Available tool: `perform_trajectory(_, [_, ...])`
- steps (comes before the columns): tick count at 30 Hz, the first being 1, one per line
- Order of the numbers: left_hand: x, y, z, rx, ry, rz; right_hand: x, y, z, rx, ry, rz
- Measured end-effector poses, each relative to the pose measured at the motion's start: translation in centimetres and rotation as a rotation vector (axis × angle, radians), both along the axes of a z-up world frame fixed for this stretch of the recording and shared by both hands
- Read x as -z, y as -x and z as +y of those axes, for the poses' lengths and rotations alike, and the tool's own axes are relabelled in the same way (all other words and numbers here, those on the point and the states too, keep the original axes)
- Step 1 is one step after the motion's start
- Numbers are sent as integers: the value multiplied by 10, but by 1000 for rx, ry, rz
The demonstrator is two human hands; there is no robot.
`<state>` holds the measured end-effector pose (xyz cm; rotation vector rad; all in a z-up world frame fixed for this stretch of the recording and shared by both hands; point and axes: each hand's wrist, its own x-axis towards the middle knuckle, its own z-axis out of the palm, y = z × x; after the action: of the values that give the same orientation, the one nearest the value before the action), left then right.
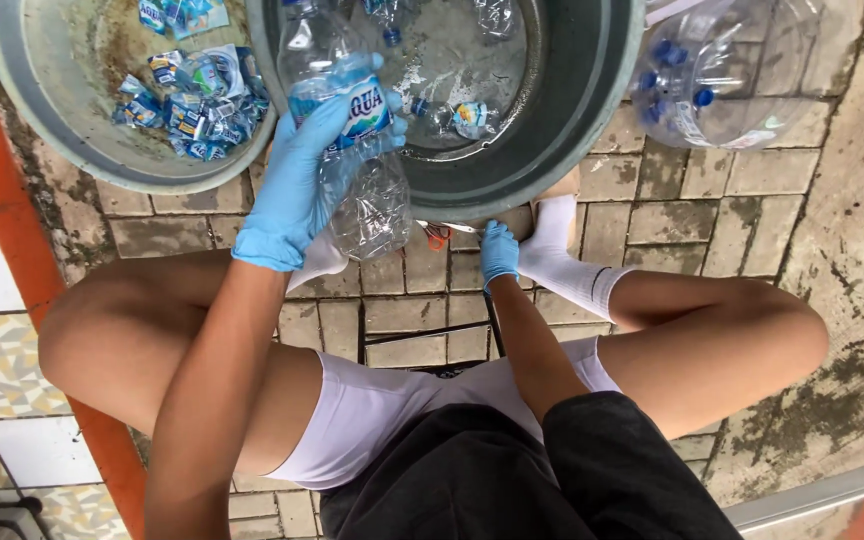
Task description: The person sits cross-legged and uses scissors to cut the labels off plastic water bottles. They remove the labels by hand and place the cut bottles into a nearby container.
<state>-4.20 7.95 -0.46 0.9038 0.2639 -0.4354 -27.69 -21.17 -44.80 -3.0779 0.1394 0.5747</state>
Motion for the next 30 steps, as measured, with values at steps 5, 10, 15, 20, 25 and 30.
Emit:
perform_trajectory(5, [0, -6, 10, -50, -39, 44, 22, 4, 1, -150, 121, -76])
perform_trajectory(10, [11, -12, 9, -107, 20, 72, 18, 2, -4, -221, 45, -221])
perform_trajectory(15, [6, -15, 0, -94, 16, -97, 13, -3, -10, -299, -14, -277])
perform_trajectory(20, [1, -24, -17, -92, -10, -135, -47, -32, -13, -167, -142, 372])
perform_trajectory(25, [-16, -27, -43, -138, -145, -202, -181, -86, -19, -205, -395, 802])
perform_trajectory(30, [-54, -28, -55, -18, -3, -363, -302, -115, -54, -405, -756, 1040])
